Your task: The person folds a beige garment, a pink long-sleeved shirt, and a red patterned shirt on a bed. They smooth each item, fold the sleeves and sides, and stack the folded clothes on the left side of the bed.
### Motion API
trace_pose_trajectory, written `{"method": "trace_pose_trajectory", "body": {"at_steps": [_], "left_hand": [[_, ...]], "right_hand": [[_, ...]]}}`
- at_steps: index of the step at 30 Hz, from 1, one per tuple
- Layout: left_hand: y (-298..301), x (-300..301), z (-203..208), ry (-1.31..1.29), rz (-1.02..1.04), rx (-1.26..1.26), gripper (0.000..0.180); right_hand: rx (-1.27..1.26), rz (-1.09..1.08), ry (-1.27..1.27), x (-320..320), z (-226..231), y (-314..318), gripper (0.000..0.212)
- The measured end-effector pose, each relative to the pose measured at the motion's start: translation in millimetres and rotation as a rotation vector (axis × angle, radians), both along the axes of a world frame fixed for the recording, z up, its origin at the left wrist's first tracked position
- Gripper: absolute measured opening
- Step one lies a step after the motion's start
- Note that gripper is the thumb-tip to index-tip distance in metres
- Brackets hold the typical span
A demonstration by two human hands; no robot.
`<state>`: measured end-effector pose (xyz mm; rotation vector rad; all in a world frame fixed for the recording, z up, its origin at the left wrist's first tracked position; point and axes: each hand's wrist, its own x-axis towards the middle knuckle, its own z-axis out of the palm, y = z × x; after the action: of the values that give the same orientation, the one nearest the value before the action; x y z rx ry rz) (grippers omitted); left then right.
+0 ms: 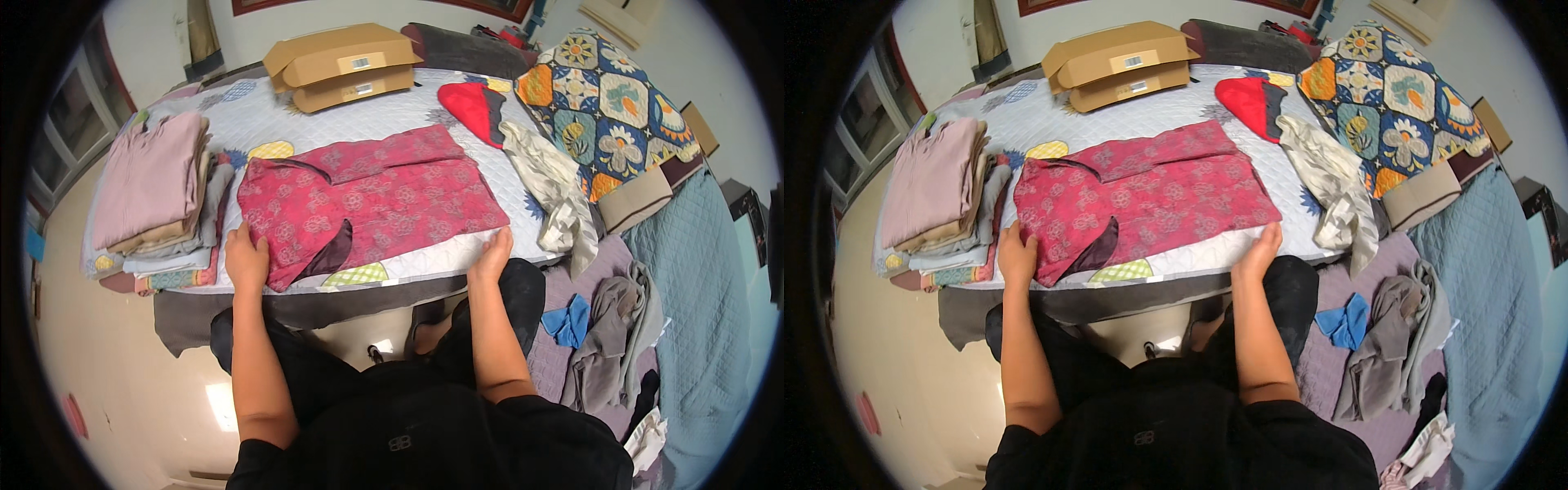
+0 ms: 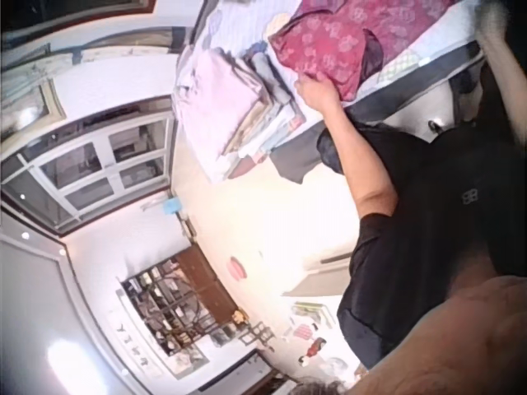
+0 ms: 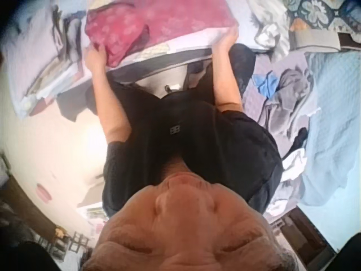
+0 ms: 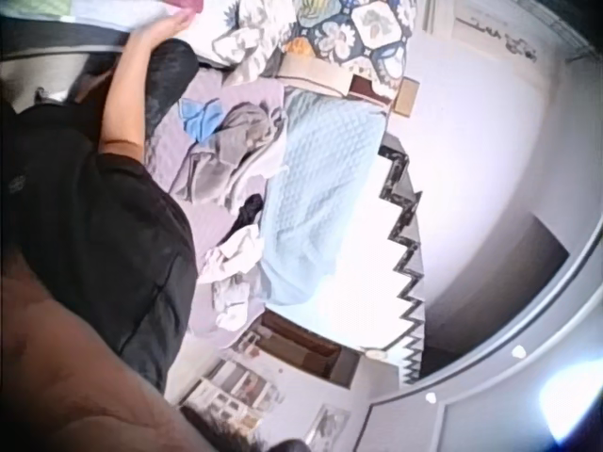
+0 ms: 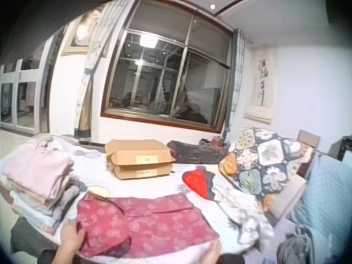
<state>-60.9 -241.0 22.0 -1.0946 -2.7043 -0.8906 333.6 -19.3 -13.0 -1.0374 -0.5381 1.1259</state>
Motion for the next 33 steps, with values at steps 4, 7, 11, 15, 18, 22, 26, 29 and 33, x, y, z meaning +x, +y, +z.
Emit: {"method": "trace_pose_trajectory", "body": {"at_steps": [4,7,11,15,18,22,26,29,33], "left_hand": [[4.3,18.3,2.0,0.212,-0.12,0.12,0.049],[6.5,38.3,-6.0,0.315,-0.234,0.196,0.047],[40.7,86.3,10.3,0.349,-0.369,0.181,0.042],[116.6,144.8,35.1,0.147,-0.553,0.168,0.048],[181.2,174.6,41.2,0.149,-0.661,0.127,0.055],[283.3,206.5,25.5,0.155,-0.678,0.107,0.063],[358.1,212.5,-3.9,0.039,-0.622,0.112,0.07],[383.6,221.4,-23.8,-0.02,-0.565,0.036,0.073],[387.2,247.5,-37.2,-0.325,-0.507,0.04,0.078]], "right_hand": [[-0.116,0.071,0.706,34.2,-5.6,19.4,0.077],[-0.055,0.193,1.003,36.1,-9.8,31.0,0.078],[0.042,0.336,1.186,23.7,-16.5,49.0,0.075],[0.156,0.463,1.25,16.9,-35.0,88.6,0.065],[0.177,0.542,1.207,3.0,-38.2,113.7,0.058],[0.175,0.634,1.139,-10.2,-47.2,140.8,0.06],[0.164,0.744,1.055,-22.7,-49.5,172.3,0.065],[0.158,0.83,1.002,-30.8,-46.9,191.0,0.069],[0.152,0.936,0.882,-44.5,-40.3,207.2,0.073]]}}
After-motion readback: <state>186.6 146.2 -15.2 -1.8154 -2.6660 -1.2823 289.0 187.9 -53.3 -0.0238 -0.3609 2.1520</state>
